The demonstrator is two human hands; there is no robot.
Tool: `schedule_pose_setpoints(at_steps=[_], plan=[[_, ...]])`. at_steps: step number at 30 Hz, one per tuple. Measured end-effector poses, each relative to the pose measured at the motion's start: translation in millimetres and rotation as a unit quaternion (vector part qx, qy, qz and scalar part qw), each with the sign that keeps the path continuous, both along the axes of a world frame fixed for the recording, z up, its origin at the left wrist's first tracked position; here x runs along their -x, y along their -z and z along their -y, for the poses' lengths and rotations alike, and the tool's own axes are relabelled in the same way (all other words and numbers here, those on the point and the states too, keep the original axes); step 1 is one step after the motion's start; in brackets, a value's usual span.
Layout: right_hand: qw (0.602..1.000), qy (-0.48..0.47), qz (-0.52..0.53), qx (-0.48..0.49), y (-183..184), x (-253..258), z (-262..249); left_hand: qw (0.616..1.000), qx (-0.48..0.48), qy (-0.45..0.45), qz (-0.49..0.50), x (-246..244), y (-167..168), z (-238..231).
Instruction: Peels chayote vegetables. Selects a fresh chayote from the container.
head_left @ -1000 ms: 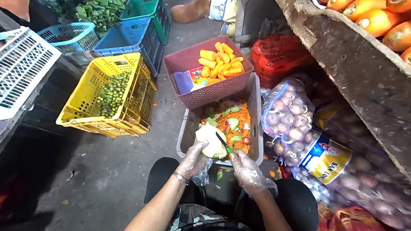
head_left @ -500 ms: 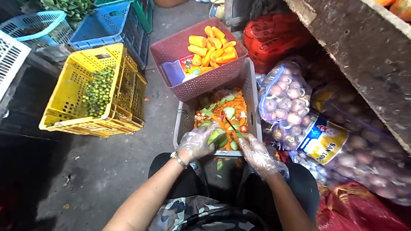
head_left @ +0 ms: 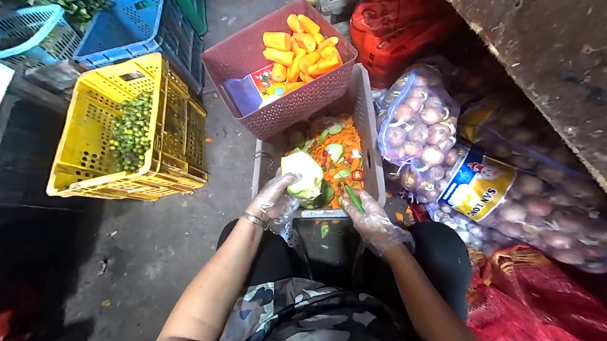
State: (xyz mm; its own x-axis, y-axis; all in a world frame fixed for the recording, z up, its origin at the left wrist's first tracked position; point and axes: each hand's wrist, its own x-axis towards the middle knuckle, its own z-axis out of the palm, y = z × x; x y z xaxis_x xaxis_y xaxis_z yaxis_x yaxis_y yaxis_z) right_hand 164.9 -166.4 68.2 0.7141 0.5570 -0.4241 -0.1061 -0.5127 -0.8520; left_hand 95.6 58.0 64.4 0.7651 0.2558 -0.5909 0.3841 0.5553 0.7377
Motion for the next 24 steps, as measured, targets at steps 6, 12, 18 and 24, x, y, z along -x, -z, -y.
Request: schedule_pose_setpoints(at_steps=[6,12,18,24], plan=[[0.999,0.01,-0.031,-0.03,0.6,27.5,-0.1,0.998,-0.047,-0.045,-0.004,7.4,2.3,16.4],[1.0,-0.014,-0.019,-0.015,4.2,37.2,-2.0,0.992,-0.116,-0.046,-0.006,16.8,17.5,35.7],[1.0,-0.023,-0.006,-0.001,12.8,44.8,5.3,0.984,0.097,-0.138,0.061,30.3,15.6,43.9],[0.998,-0.037,0.047,0.027,15.1,51.2,6.9,0.935,0.259,-0.228,0.08,36.6,10.5,45.5]])
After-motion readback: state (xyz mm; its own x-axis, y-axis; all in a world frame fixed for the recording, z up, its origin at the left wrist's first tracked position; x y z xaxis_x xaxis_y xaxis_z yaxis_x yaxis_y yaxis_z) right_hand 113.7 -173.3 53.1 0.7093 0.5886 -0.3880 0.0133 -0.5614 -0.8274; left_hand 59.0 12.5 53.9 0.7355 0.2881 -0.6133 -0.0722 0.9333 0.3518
